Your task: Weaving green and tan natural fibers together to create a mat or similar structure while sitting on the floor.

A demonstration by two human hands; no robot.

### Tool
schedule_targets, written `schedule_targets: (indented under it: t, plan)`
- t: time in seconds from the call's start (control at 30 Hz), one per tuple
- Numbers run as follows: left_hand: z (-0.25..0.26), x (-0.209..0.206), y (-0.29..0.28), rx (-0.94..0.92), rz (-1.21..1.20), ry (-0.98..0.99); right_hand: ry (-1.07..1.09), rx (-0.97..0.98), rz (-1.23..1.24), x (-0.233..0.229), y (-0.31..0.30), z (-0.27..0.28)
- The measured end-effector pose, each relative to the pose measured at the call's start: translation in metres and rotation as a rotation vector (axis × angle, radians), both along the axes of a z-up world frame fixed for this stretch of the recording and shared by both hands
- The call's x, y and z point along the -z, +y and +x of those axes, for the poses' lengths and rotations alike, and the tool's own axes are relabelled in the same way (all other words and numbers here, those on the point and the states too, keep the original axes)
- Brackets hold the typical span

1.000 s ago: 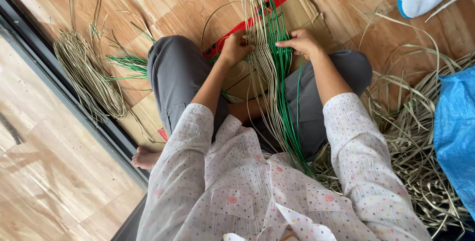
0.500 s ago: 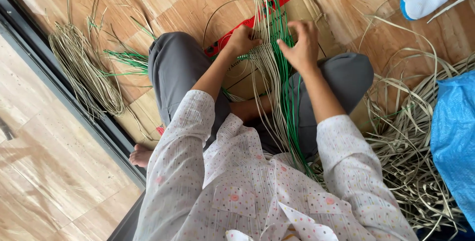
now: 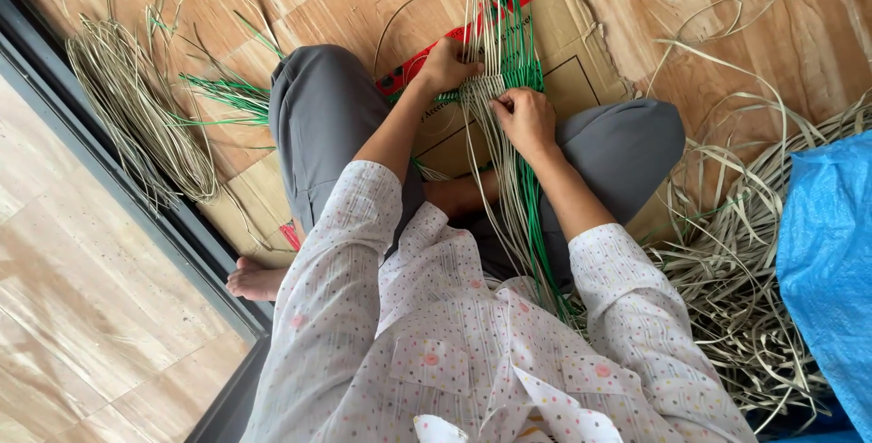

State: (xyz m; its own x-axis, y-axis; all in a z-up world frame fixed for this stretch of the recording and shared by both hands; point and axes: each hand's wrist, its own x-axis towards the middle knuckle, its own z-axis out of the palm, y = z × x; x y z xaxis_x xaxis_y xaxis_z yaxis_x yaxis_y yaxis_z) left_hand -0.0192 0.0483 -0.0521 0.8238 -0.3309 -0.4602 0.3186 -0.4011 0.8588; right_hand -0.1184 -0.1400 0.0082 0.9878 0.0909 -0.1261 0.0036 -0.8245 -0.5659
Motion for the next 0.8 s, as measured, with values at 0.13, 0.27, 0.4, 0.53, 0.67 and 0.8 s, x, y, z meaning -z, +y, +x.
schedule_targets:
  t: [0.13,0.27,0.4,0.53,0.67,0.8]
  plan:
    - [-0.001,-0.031,0.001,0.013,-0.113,0.091,0.065,0.019,-0.069,-0.001,0.006,0.003]
    - [0.0,-0.012,-0.006,-0.038,-0.004,0.053,0.108,0.003,-0.033,-0.003,0.005,0.004]
    - [-0.004,-0.005,-0.01,-0.097,0.068,0.013,0.199,-0.01,-0.007,0.001,0.001,0.003]
    - [-0.002,-0.007,-0.01,-0.104,0.072,0.026,0.231,-0.062,-0.057,0.01,-0.001,0.001]
    - [-0.005,-0.016,-0.008,-0.126,-0.016,0.069,0.294,-0.095,-0.032,0.007,0.0,0.0]
    - [0.0,-0.018,-0.002,-0.029,0.016,0.054,0.353,-0.132,-0.082,0.006,0.0,-0.001]
